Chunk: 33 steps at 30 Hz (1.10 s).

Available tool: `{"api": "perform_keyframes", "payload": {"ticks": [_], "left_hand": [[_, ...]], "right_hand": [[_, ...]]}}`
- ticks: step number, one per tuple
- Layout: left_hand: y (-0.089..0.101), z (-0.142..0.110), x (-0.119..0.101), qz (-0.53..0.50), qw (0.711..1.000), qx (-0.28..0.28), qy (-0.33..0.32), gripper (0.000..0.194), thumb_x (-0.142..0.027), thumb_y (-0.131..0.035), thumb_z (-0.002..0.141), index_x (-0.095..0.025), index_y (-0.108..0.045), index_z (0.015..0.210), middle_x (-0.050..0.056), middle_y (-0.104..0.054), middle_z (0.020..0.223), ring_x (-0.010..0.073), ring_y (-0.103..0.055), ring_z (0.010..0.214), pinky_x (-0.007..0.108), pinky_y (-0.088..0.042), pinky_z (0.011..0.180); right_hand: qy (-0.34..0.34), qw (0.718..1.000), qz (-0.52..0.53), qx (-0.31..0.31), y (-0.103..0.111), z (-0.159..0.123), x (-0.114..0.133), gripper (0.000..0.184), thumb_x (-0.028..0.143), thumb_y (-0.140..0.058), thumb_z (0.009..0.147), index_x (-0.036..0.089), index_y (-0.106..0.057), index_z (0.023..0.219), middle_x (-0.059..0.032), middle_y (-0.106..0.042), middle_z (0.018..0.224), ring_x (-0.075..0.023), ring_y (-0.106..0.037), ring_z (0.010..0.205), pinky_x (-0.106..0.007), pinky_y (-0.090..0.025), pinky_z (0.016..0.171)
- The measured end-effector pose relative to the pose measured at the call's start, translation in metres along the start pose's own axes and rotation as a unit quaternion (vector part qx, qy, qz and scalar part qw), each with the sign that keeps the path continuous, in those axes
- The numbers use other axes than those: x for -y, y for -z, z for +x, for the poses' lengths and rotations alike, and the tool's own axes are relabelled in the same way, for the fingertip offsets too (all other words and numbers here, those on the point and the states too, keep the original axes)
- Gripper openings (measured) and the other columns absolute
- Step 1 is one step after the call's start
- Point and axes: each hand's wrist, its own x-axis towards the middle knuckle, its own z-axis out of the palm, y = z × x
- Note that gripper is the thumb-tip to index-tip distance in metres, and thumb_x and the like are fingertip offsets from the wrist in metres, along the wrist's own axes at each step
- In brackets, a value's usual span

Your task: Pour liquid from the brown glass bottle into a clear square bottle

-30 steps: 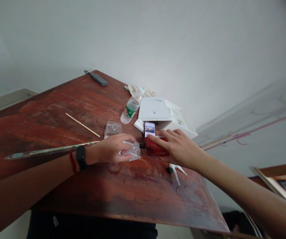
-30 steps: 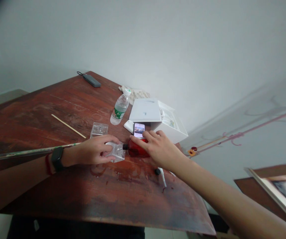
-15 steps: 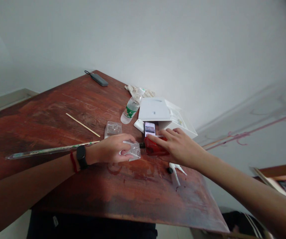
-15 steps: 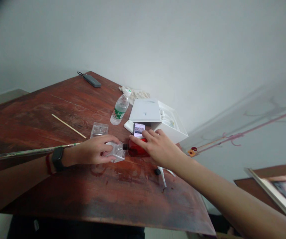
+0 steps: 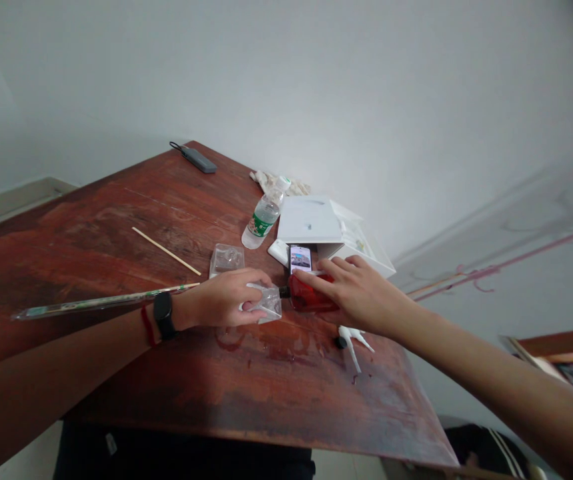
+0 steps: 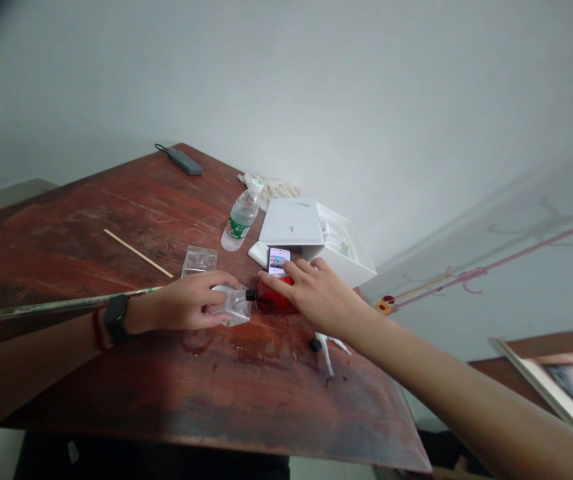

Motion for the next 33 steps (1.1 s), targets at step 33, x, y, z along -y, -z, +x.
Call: {"api": "perform_keyframes", "payload": {"ticks": [33], "left_hand": [[0.0002, -0.0017, 0.0006, -0.009, 1.0, 0.003, 0.005, 0.023, -0.029, -0.074, 0.097, -0.015, -0.07, 0.079, 0.016, -0.071, 0.128, 0.0276, -0.069, 0.111, 0.039, -0.055, 0.101]], "right_hand": [[0.014, 1.0, -0.026, 0.004, 0.0089, 0.0079, -0.002, 0.068, 0.029, -0.076, 0.092, 0.024, -0.052, 0.155, -0.0133, -0.071, 0.12, -0.0268, -0.064, 0.091, -0.038, -0.037, 0.08]]}}
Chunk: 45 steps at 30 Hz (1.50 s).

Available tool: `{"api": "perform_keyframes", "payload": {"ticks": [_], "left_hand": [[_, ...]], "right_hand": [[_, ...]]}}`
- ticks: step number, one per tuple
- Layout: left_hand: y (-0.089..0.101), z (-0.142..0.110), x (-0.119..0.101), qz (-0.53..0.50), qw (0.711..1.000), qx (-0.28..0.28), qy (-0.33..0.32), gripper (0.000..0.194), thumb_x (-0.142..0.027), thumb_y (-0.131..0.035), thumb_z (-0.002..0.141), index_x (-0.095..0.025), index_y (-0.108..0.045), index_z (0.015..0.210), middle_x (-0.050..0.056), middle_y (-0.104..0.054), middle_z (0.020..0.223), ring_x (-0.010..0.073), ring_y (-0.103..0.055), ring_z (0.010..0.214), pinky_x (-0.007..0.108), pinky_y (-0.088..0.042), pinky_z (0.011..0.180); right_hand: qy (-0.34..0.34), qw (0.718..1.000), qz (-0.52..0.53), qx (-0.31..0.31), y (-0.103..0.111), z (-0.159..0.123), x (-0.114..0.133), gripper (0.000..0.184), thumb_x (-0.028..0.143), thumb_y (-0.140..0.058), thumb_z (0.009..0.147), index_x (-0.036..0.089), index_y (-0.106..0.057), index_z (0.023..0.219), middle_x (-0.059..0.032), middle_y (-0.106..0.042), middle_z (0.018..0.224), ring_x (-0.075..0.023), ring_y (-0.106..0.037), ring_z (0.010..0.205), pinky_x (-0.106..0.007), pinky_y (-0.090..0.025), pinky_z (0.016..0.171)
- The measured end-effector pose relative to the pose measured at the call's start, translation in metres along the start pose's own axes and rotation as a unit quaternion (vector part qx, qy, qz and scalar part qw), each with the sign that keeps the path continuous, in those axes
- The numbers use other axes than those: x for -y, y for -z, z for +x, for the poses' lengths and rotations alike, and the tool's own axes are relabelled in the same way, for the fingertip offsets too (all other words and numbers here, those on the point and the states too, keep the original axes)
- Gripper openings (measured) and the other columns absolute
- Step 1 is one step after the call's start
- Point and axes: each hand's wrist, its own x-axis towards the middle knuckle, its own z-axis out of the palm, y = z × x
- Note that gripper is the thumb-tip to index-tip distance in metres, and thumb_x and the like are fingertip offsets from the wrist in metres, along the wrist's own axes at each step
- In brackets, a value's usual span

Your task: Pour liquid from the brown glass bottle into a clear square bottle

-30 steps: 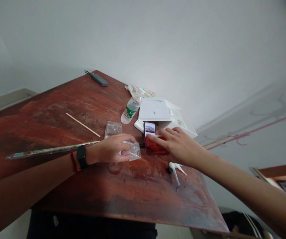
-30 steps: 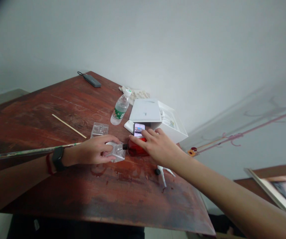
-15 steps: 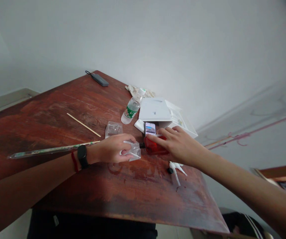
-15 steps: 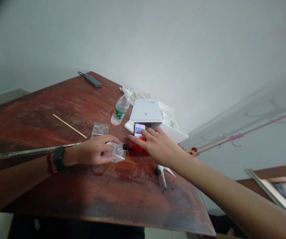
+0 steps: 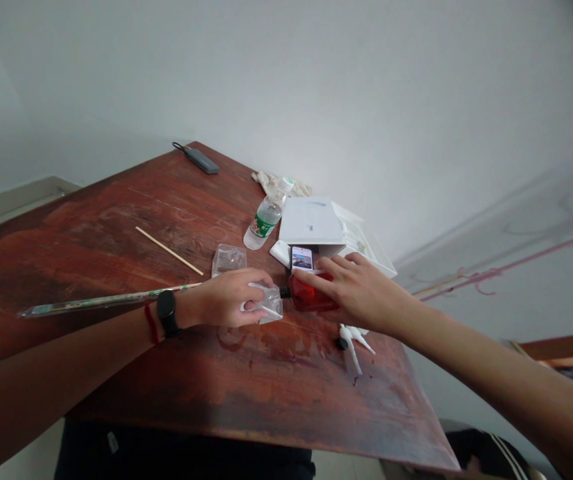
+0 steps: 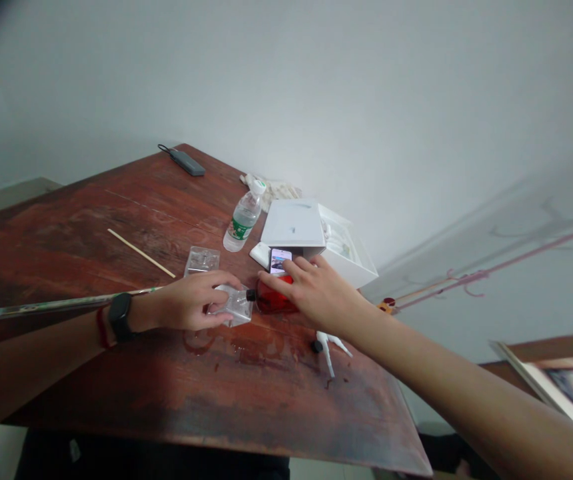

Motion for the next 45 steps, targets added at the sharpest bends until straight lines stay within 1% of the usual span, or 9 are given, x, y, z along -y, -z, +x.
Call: {"api": "perform_keyframes", "payload": {"ticks": [2, 5, 7, 17, 22, 26, 30, 36, 45], "left_hand": [[0.0, 0.0, 0.0, -0.002, 1.0, 0.002, 0.001, 0.025, -0.029, -0.073, 0.097, -0.015, -0.069, 0.077, 0.017, -0.071, 0.129, 0.0278, -0.069, 0.111, 0.039, -0.055, 0.1], [0.001, 0.0, 0.0, -0.001, 1.0, 0.007, 0.005, 0.016, -0.028, -0.074, 0.096, -0.015, -0.073, 0.087, 0.016, -0.071, 0.129, 0.0277, -0.069, 0.111, 0.039, -0.054, 0.1], [0.002, 0.001, -0.001, 0.003, 1.0, 0.01, 0.008, 0.014, -0.026, -0.075, 0.095, -0.015, -0.074, 0.088, 0.016, -0.071, 0.129, 0.0276, -0.069, 0.112, 0.037, -0.054, 0.1], [0.005, 0.002, -0.003, 0.006, 1.0, 0.014, 0.011, 0.028, -0.026, -0.077, 0.094, -0.016, -0.065, 0.071, 0.015, -0.072, 0.128, 0.0278, -0.069, 0.114, 0.037, -0.053, 0.1], [0.006, 0.002, -0.003, 0.009, 1.0, 0.02, 0.01, 0.032, -0.027, -0.076, 0.095, -0.017, -0.061, 0.068, 0.015, -0.071, 0.129, 0.0277, -0.069, 0.115, 0.037, -0.053, 0.101], [0.003, 0.001, 0.0, 0.009, 1.0, 0.005, 0.002, 0.028, -0.028, -0.075, 0.095, -0.017, -0.064, 0.071, 0.015, -0.071, 0.128, 0.0284, -0.069, 0.114, 0.038, -0.053, 0.1], [0.003, 0.001, 0.001, 0.007, 1.0, 0.006, -0.003, 0.033, -0.028, -0.076, 0.095, -0.018, -0.059, 0.068, 0.015, -0.072, 0.127, 0.0278, -0.069, 0.113, 0.037, -0.053, 0.099], [0.004, 0.001, 0.0, 0.013, 1.0, 0.013, 0.002, 0.031, -0.026, -0.076, 0.094, -0.018, -0.059, 0.069, 0.015, -0.071, 0.128, 0.0286, -0.069, 0.113, 0.038, -0.053, 0.098], [0.003, 0.001, 0.001, 0.01, 1.0, 0.013, 0.009, 0.03, -0.024, -0.077, 0.092, -0.018, -0.06, 0.068, 0.013, -0.071, 0.127, 0.0285, -0.07, 0.112, 0.037, -0.053, 0.098]], "right_hand": [[0.0, 1.0, 0.0, -0.004, 0.0, 0.001, 0.0, 0.069, 0.029, -0.077, 0.091, 0.025, -0.052, 0.155, -0.013, -0.071, 0.12, -0.0267, -0.064, 0.091, -0.038, -0.037, 0.081], [0.002, 1.0, 0.003, -0.001, 0.0, 0.001, 0.0, 0.071, 0.034, -0.078, 0.091, 0.025, -0.051, 0.156, -0.0138, -0.071, 0.122, -0.0277, -0.065, 0.093, -0.038, -0.038, 0.082], [0.0, 1.0, 0.003, 0.003, 0.001, 0.002, 0.0, 0.07, 0.037, -0.078, 0.092, 0.025, -0.051, 0.156, -0.0143, -0.07, 0.123, -0.0276, -0.065, 0.093, -0.038, -0.038, 0.082], [-0.002, 1.0, 0.007, 0.008, 0.002, 0.004, -0.001, 0.076, 0.052, -0.078, 0.092, 0.024, -0.05, 0.157, -0.0158, -0.07, 0.123, -0.0287, -0.064, 0.095, -0.039, -0.037, 0.084], [-0.002, 1.0, -0.004, 0.021, 0.004, 0.006, -0.001, 0.074, 0.05, -0.079, 0.093, 0.027, -0.05, 0.157, -0.0147, -0.07, 0.121, -0.0284, -0.065, 0.093, -0.039, -0.037, 0.084], [0.004, 1.0, -0.005, 0.011, 0.005, 0.006, -0.001, 0.073, 0.052, -0.076, 0.093, 0.025, -0.051, 0.156, -0.0153, -0.07, 0.119, -0.0271, -0.063, 0.09, -0.038, -0.036, 0.083], [0.004, 1.0, -0.017, 0.003, 0.006, 0.007, -0.001, 0.071, 0.051, -0.077, 0.093, 0.025, -0.052, 0.155, -0.0146, -0.071, 0.118, -0.0264, -0.063, 0.089, -0.038, -0.036, 0.082], [-0.001, 1.0, -0.016, 0.019, 0.009, 0.01, 0.001, 0.071, 0.053, -0.077, 0.093, 0.027, -0.052, 0.154, -0.0147, -0.071, 0.118, -0.0283, -0.065, 0.092, -0.038, -0.036, 0.082], [0.0, 1.0, -0.018, 0.019, 0.015, 0.014, 0.002, 0.069, 0.054, -0.075, 0.094, 0.026, -0.054, 0.153, -0.0147, -0.071, 0.117, -0.0285, -0.066, 0.093, -0.038, -0.034, 0.081]]}}
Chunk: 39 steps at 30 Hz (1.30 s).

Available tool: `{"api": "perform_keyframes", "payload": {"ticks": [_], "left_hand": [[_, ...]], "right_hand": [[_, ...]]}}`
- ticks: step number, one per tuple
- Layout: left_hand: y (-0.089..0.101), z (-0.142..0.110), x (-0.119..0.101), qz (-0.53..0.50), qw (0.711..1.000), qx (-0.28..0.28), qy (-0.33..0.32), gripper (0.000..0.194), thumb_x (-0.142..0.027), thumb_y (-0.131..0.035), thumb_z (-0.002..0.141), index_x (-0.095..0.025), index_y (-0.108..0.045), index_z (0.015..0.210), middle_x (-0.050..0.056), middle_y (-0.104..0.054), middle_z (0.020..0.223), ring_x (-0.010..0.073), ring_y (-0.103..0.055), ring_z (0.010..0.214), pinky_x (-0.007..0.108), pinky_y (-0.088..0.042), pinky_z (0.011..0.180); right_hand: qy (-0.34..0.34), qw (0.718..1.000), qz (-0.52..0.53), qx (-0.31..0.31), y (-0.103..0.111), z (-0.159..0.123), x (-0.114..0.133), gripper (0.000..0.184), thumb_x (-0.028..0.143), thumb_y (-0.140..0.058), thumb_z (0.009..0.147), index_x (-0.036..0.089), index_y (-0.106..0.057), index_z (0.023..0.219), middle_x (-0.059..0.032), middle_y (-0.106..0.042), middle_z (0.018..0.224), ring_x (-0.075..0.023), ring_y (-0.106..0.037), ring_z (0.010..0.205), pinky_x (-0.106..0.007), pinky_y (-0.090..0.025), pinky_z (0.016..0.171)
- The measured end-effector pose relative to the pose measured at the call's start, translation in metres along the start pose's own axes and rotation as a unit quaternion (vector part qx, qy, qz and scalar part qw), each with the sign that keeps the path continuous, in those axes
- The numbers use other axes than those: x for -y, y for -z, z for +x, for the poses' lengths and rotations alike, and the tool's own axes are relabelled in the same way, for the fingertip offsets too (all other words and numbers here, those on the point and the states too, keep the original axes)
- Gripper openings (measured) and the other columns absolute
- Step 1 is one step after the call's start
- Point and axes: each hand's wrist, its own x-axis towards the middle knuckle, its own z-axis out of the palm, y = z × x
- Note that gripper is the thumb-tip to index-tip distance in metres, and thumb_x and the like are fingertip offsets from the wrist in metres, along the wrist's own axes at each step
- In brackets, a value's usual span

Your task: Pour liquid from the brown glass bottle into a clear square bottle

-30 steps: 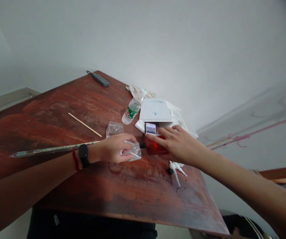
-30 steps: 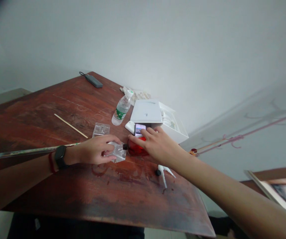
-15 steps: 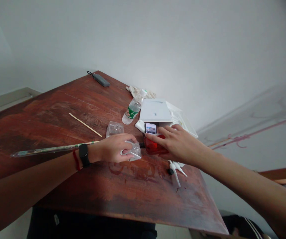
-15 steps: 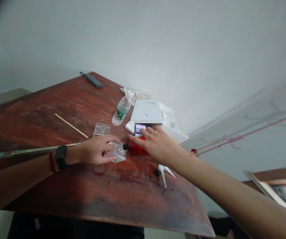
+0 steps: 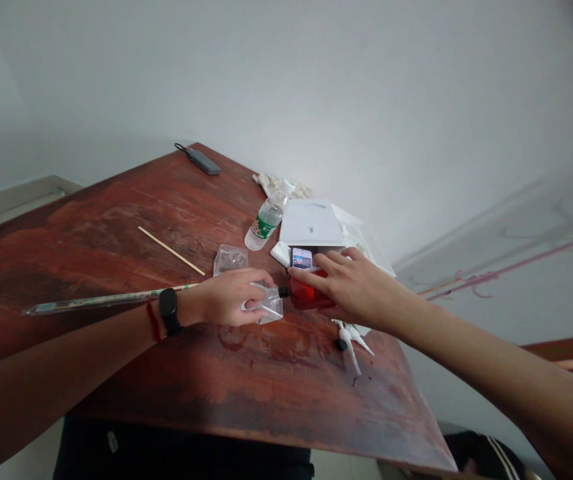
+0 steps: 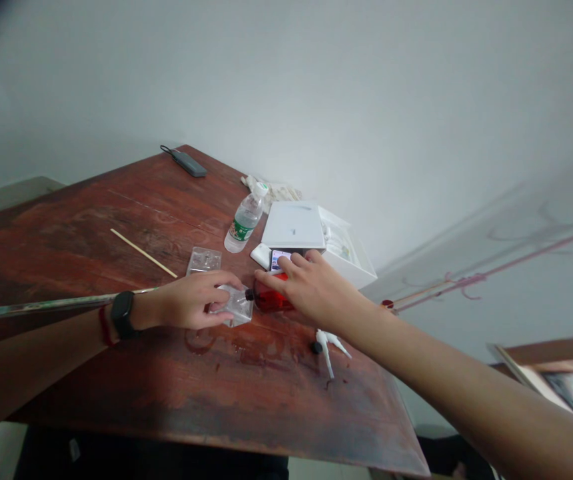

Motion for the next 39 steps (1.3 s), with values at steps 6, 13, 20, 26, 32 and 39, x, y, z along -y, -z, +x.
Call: {"api": "perform_keyframes", "payload": {"ticks": [6, 13, 20, 26, 32, 39], "left_hand": [[0.0, 0.0, 0.001, 0.0, 1.0, 0.001, 0.001, 0.031, -0.025, -0.077, 0.092, -0.018, -0.058, 0.068, 0.013, -0.071, 0.128, 0.0283, -0.07, 0.115, 0.037, -0.053, 0.1], [-0.001, 0.0, 0.001, -0.001, 1.0, 0.003, 0.0, 0.031, -0.027, -0.075, 0.093, -0.018, -0.059, 0.069, 0.013, -0.071, 0.128, 0.0281, -0.07, 0.114, 0.037, -0.053, 0.099], [0.0, 0.0, 0.001, 0.002, 1.0, 0.002, 0.002, 0.031, -0.026, -0.076, 0.093, -0.018, -0.058, 0.069, 0.013, -0.071, 0.127, 0.0276, -0.07, 0.112, 0.036, -0.053, 0.097], [0.001, 0.0, 0.0, -0.001, 1.0, 0.008, 0.007, 0.033, -0.026, -0.076, 0.093, -0.018, -0.057, 0.066, 0.012, -0.071, 0.126, 0.0261, -0.07, 0.108, 0.035, -0.052, 0.095], [0.001, 0.001, 0.0, 0.006, 1.0, 0.009, 0.006, 0.035, -0.025, -0.077, 0.092, -0.018, -0.055, 0.066, 0.012, -0.071, 0.126, 0.0262, -0.07, 0.109, 0.034, -0.052, 0.095], [0.001, 0.0, 0.002, 0.0, 1.0, 0.011, 0.007, 0.034, -0.025, -0.076, 0.092, -0.018, -0.055, 0.066, 0.012, -0.071, 0.126, 0.0257, -0.07, 0.108, 0.034, -0.052, 0.095]], "right_hand": [[0.001, 1.0, -0.008, 0.002, 0.002, 0.001, 0.0, 0.072, 0.054, -0.079, 0.092, 0.027, -0.053, 0.153, -0.0133, -0.072, 0.115, -0.0285, -0.067, 0.092, -0.037, -0.034, 0.079], [0.012, 1.0, -0.009, 0.0, 0.006, 0.003, 0.0, 0.074, 0.053, -0.081, 0.09, 0.027, -0.053, 0.153, -0.0144, -0.072, 0.116, -0.0303, -0.067, 0.096, -0.038, -0.035, 0.079], [0.004, 1.0, -0.02, 0.006, 0.007, 0.005, 0.002, 0.067, 0.046, -0.077, 0.095, 0.028, -0.052, 0.155, -0.0129, -0.071, 0.116, -0.0284, -0.066, 0.093, -0.037, -0.034, 0.079], [0.003, 1.0, -0.021, 0.021, 0.01, 0.007, 0.002, 0.068, 0.045, -0.078, 0.094, 0.029, -0.051, 0.154, -0.0121, -0.071, 0.114, -0.029, -0.067, 0.093, -0.037, -0.032, 0.077], [0.005, 1.0, -0.021, 0.017, 0.011, 0.009, 0.002, 0.069, 0.049, -0.078, 0.093, 0.029, -0.051, 0.153, -0.0125, -0.071, 0.114, -0.0292, -0.065, 0.096, -0.037, -0.031, 0.078], [0.004, 1.0, -0.018, 0.017, 0.012, 0.009, 0.003, 0.065, 0.045, -0.077, 0.094, 0.028, -0.053, 0.151, -0.0117, -0.07, 0.112, -0.029, -0.063, 0.096, -0.037, -0.029, 0.078]]}}
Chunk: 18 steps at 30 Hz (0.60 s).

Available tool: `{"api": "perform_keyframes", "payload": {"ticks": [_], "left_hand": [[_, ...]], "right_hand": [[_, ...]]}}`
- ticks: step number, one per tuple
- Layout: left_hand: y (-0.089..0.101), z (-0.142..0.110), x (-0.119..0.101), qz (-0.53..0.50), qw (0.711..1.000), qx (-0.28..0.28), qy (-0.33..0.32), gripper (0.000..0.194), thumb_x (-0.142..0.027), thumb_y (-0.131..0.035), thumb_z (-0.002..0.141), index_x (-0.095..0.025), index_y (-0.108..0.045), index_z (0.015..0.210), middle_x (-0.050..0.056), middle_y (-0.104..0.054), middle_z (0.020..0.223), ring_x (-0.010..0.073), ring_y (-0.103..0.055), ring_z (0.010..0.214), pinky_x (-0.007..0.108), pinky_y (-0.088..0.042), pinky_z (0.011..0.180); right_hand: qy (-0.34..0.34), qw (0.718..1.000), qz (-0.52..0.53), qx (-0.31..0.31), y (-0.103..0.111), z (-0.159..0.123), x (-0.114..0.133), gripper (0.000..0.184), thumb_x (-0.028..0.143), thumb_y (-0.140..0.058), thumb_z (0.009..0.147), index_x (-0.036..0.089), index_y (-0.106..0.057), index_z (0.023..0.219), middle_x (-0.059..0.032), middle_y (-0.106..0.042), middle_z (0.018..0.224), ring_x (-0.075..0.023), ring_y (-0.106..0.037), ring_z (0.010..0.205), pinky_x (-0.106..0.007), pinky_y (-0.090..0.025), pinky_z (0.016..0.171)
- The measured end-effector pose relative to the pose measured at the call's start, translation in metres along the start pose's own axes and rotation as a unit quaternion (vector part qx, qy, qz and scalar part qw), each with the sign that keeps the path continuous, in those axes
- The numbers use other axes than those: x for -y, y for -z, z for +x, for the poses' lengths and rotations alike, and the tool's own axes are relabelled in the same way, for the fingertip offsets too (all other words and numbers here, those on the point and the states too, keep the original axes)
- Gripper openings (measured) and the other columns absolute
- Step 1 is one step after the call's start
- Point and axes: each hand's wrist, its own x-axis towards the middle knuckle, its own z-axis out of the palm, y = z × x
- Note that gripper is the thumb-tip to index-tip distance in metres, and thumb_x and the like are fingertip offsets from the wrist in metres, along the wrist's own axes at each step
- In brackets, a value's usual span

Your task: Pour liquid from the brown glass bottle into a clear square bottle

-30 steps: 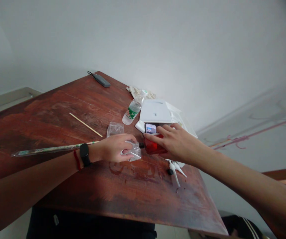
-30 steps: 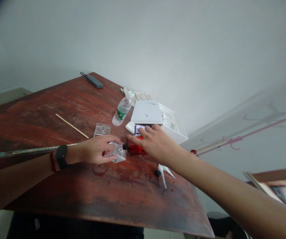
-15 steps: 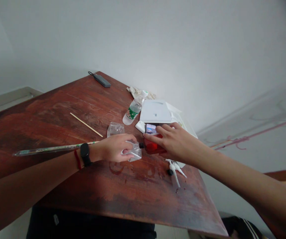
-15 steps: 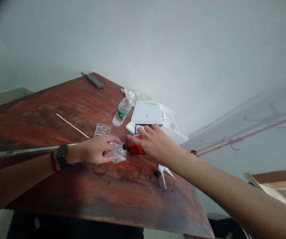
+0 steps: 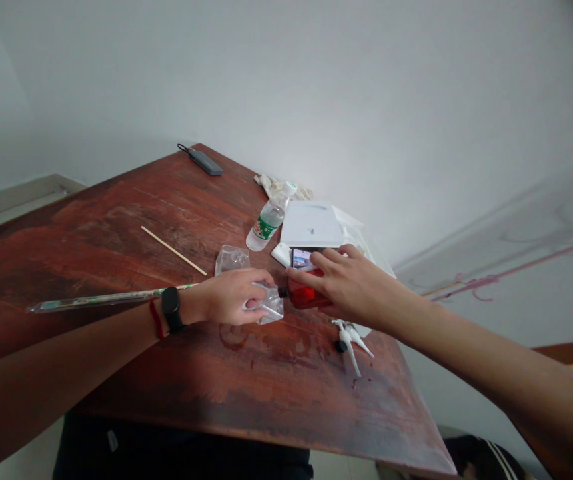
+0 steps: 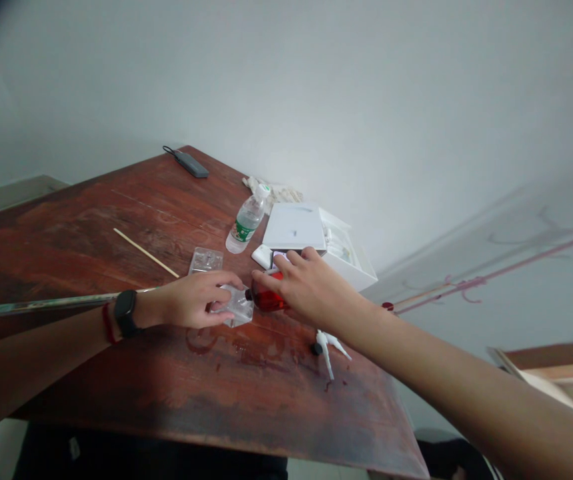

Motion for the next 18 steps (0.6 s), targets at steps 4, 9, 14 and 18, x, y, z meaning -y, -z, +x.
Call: {"api": "perform_keyframes", "payload": {"ticks": [4, 9, 14, 18], "left_hand": [[0.0015, 0.0004, -0.0014, -0.001, 1.0, 0.0, 0.001, 0.034, -0.025, -0.076, 0.092, -0.018, -0.055, 0.066, 0.013, -0.071, 0.125, 0.0258, -0.071, 0.107, 0.034, -0.053, 0.093], [0.0069, 0.0012, -0.0038, 0.019, 1.0, 0.016, 0.011, 0.036, -0.024, -0.079, 0.09, -0.018, -0.055, 0.064, 0.011, -0.071, 0.124, 0.024, -0.071, 0.102, 0.033, -0.052, 0.089], [0.0092, 0.0015, -0.0033, 0.024, 1.0, 0.014, 0.01, 0.036, -0.024, -0.08, 0.089, -0.018, -0.055, 0.063, 0.01, -0.071, 0.122, 0.0227, -0.07, 0.1, 0.032, -0.052, 0.088], [0.0088, 0.0012, -0.0025, 0.027, 0.999, 0.018, 0.007, 0.036, -0.021, -0.081, 0.087, -0.018, -0.054, 0.063, 0.009, -0.071, 0.123, 0.0218, -0.07, 0.098, 0.031, -0.051, 0.086]], "right_hand": [[0.0, 1.0, 0.0, 0.001, 0.0003, 0.0002, -0.0003, 0.066, 0.044, -0.079, 0.093, 0.029, -0.053, 0.151, -0.0108, -0.07, 0.112, -0.0292, -0.063, 0.097, -0.037, -0.029, 0.078], [-0.001, 1.0, 0.003, 0.004, 0.0022, 0.0022, 0.0003, 0.066, 0.046, -0.078, 0.094, 0.029, -0.052, 0.153, -0.0122, -0.07, 0.116, -0.0302, -0.064, 0.1, -0.038, -0.03, 0.08], [-0.001, 1.0, 0.001, 0.006, 0.0033, 0.0046, 0.0009, 0.061, 0.044, -0.076, 0.096, 0.03, -0.053, 0.152, -0.0115, -0.07, 0.114, -0.0307, -0.065, 0.099, -0.039, -0.031, 0.08], [0.001, 1.0, 0.002, 0.002, 0.0033, 0.0051, 0.0006, 0.061, 0.046, -0.076, 0.096, 0.029, -0.054, 0.15, -0.011, -0.07, 0.113, -0.031, -0.066, 0.099, -0.039, -0.03, 0.08]]}}
